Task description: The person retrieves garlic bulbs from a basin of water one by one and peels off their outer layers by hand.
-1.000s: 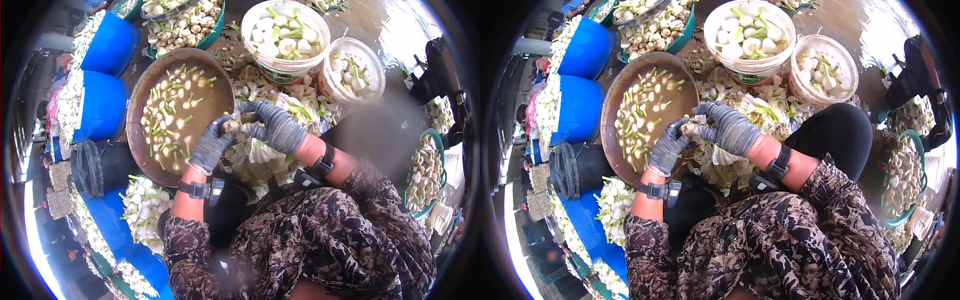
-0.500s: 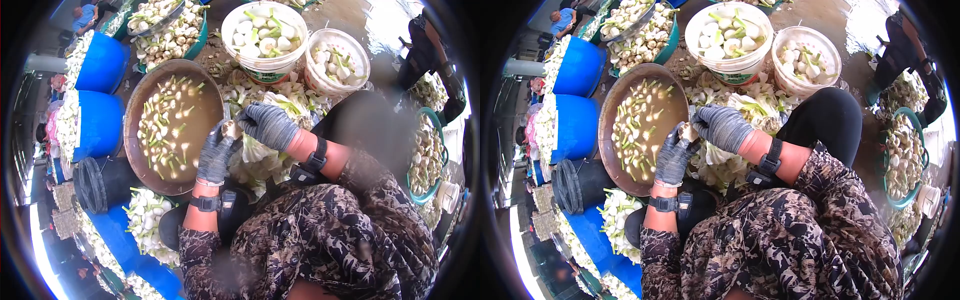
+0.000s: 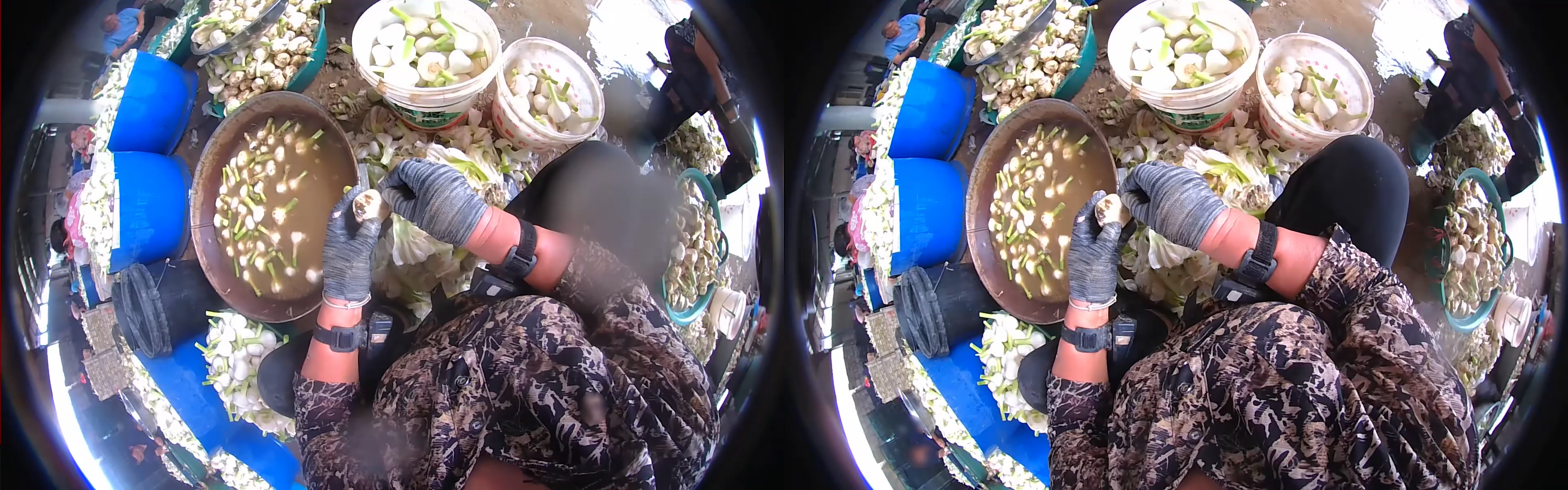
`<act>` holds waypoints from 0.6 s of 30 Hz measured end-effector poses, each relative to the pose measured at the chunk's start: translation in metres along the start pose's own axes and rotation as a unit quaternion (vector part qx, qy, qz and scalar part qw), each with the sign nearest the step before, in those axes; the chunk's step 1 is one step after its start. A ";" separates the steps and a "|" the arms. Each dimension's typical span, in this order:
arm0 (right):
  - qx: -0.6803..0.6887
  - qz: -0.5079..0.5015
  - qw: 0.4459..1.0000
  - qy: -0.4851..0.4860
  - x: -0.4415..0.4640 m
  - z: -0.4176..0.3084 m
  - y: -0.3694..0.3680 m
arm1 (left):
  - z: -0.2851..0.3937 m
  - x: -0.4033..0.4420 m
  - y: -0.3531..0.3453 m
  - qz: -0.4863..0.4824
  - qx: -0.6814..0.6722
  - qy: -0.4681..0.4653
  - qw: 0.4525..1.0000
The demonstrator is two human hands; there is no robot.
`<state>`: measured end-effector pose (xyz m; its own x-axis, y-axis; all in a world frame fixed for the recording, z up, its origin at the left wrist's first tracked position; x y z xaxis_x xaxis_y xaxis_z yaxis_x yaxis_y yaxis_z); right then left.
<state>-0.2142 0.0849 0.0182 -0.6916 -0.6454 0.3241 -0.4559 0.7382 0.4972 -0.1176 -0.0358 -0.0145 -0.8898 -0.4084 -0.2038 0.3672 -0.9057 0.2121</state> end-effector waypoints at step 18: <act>-0.042 -0.025 0.998 -0.028 0.005 0.001 0.001 | -0.003 0.002 -0.004 0.002 -0.002 -0.014 1.000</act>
<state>-0.2181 0.0829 0.0197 -0.6998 -0.6679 0.2532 -0.4445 0.6847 0.5775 -0.1197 -0.0336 -0.0186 -0.8956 -0.4089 -0.1752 0.3721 -0.9044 0.2086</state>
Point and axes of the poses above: each hand's wrist, its own x-axis towards the middle knuckle, its own y-axis out of the back of the hand, z = x × y, the point moved 10 cm from there along x, towards the middle knuckle, and after that the axes turned 5 degrees about y, right-handed, at the moved point
